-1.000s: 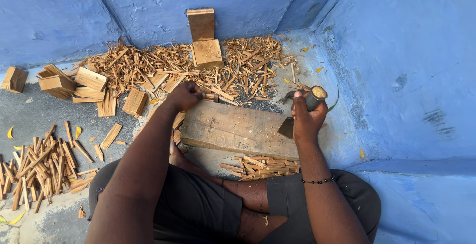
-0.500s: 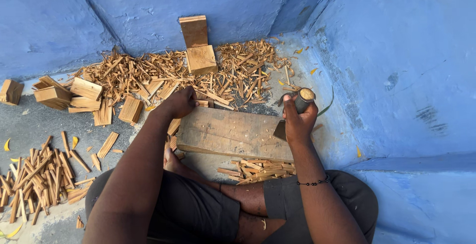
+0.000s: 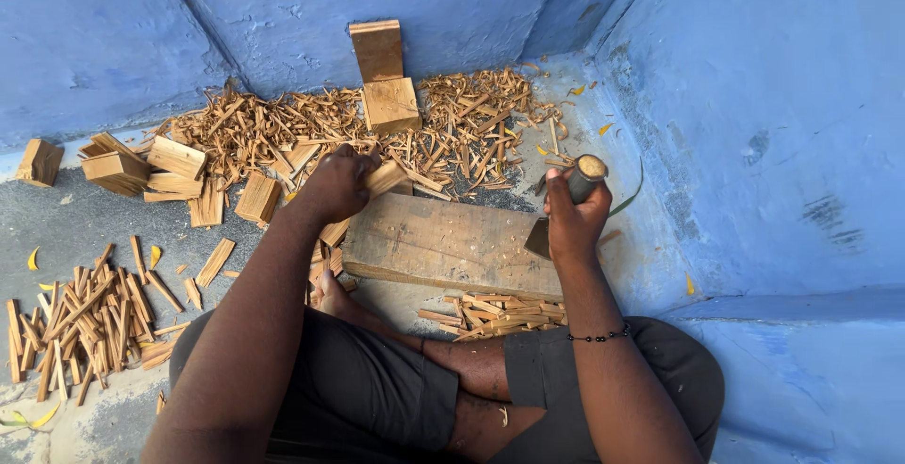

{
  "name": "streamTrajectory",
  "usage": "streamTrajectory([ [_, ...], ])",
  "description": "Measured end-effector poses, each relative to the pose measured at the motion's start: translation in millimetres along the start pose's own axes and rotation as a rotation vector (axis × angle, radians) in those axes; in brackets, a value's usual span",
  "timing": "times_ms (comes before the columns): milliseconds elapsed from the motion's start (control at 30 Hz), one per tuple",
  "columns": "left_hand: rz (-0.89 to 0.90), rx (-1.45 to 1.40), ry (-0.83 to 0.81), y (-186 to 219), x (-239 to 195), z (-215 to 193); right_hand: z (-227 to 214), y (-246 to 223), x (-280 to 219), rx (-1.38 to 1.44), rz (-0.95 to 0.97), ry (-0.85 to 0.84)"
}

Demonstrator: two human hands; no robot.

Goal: The person sits on the floor and uses a chisel and mallet to carve small wooden pieces. They repeatedly strike the chisel to shape the wood, generating wood shavings that accumulate on the floor.

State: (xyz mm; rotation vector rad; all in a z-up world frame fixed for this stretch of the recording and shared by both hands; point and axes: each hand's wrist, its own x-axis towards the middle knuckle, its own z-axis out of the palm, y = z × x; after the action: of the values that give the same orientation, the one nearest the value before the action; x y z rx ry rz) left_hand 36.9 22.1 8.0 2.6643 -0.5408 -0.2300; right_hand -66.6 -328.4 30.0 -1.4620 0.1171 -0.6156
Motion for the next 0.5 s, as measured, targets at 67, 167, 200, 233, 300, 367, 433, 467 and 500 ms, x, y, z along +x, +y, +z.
streamTrajectory([
  [67,0.007,0.061,-0.043,3,-3,-4,-2,0,-2,-0.043,-0.018,-0.014],
  [167,0.03,0.126,-0.137,4,-7,-10,-3,0,-4,-0.071,-0.035,-0.032],
  [200,0.026,0.128,-0.158,2,-9,-12,-2,0,-4,-0.07,-0.04,-0.036],
  [233,0.022,0.129,-0.18,0,-11,-13,-2,0,-4,-0.07,-0.045,-0.04],
  [300,-0.067,-0.018,-0.288,-5,-15,-12,-1,-2,-4,-0.077,-0.028,-0.037],
  [367,-0.071,-0.071,-0.354,-9,-16,-7,1,-6,-4,-0.078,-0.024,-0.037],
  [433,0.008,-0.031,-0.387,-8,-17,0,2,-8,-5,-0.077,-0.023,-0.04],
  [467,-0.025,-0.059,-0.357,-8,-15,1,3,-8,-5,-0.092,-0.027,-0.04],
  [500,-0.058,-0.086,-0.328,-6,-12,2,3,-7,-4,-0.108,-0.03,-0.04],
])
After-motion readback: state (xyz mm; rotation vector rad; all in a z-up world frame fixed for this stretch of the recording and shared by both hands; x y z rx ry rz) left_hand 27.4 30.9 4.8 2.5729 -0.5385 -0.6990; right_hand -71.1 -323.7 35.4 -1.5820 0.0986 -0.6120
